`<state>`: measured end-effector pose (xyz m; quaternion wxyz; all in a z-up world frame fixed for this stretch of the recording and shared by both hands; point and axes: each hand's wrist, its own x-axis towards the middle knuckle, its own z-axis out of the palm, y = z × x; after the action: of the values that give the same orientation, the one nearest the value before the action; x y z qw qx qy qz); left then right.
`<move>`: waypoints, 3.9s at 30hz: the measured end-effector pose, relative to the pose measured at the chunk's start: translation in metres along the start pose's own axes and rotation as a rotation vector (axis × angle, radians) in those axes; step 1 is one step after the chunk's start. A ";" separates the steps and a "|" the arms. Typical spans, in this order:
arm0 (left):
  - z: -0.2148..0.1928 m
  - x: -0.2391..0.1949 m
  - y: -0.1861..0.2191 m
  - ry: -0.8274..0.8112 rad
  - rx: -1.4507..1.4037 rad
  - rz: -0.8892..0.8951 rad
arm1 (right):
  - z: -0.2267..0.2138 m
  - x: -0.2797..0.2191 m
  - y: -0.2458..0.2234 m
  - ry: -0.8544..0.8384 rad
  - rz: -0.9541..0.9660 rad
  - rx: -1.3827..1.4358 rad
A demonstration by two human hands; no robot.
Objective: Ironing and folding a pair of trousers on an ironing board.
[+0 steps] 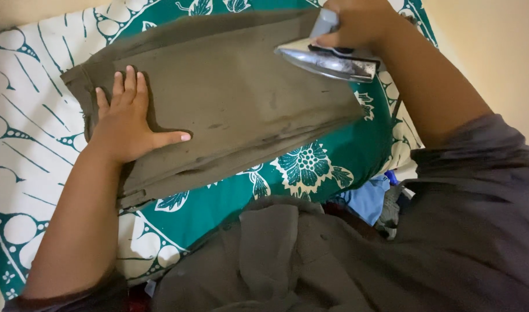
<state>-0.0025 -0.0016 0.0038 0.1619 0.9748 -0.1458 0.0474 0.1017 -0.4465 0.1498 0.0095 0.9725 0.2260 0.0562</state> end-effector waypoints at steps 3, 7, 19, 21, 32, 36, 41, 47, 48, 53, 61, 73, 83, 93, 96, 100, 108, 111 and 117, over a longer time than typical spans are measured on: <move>0.001 0.000 -0.001 -0.033 0.011 -0.019 | -0.004 0.007 -0.007 -0.089 0.284 0.096; 0.003 -0.001 -0.001 0.000 -0.002 -0.003 | -0.015 0.003 -0.018 -0.038 0.569 0.328; 0.006 0.001 -0.003 -0.004 0.025 0.000 | -0.005 0.000 0.016 -0.097 0.531 0.336; 0.007 0.001 -0.005 0.008 0.035 0.002 | -0.012 -0.002 0.005 -0.125 0.624 0.377; 0.006 0.004 -0.004 -0.002 0.084 -0.039 | -0.010 -0.019 -0.061 -0.192 -0.429 -0.053; 0.002 0.001 -0.003 -0.007 0.065 -0.002 | -0.010 -0.048 -0.046 -0.045 -0.510 -0.146; -0.004 0.000 0.003 -0.036 0.021 -0.018 | -0.003 -0.065 -0.005 -0.250 -0.301 -0.351; 0.003 0.003 -0.003 -0.014 0.049 -0.016 | -0.002 -0.074 -0.014 -0.240 -0.268 -0.355; 0.002 0.002 -0.001 -0.014 0.048 -0.018 | -0.006 -0.077 -0.028 -0.242 -0.270 -0.355; -0.002 0.000 0.001 -0.015 0.045 -0.007 | -0.009 -0.090 -0.057 -0.145 -0.386 -0.242; -0.030 -0.015 0.022 -0.042 0.012 0.016 | 0.004 -0.108 0.038 -0.174 -0.241 -0.250; -0.042 -0.060 0.035 -0.136 -0.021 0.119 | -0.012 -0.056 -0.120 -0.229 -0.290 -0.261; -0.048 -0.072 0.011 -0.198 -0.045 0.000 | -0.007 -0.042 -0.181 -0.119 -0.497 -0.270; -0.045 -0.074 0.008 -0.151 -0.055 -0.008 | -0.004 -0.017 -0.212 -0.104 -0.584 -0.241; -0.051 -0.074 0.007 -0.216 -0.074 0.020 | -0.008 -0.013 -0.224 0.000 -0.615 -0.144; -0.050 -0.075 0.008 -0.215 -0.093 0.011 | -0.003 -0.001 -0.233 0.091 -0.599 -0.095; -0.049 -0.075 0.004 -0.214 -0.109 0.023 | 0.001 0.017 -0.241 0.006 -0.743 -0.129; -0.049 -0.075 -0.008 -0.229 -0.103 0.059 | 0.002 0.019 -0.247 0.084 -0.698 -0.091; -0.073 -0.080 -0.011 -0.293 -0.550 -0.218 | 0.002 0.023 -0.260 -0.029 -0.824 -0.140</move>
<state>-0.0789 0.0537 0.0583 0.4006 0.9008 -0.0698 -0.1521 0.0088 -0.2033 0.1392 0.1006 0.7984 0.5916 0.0492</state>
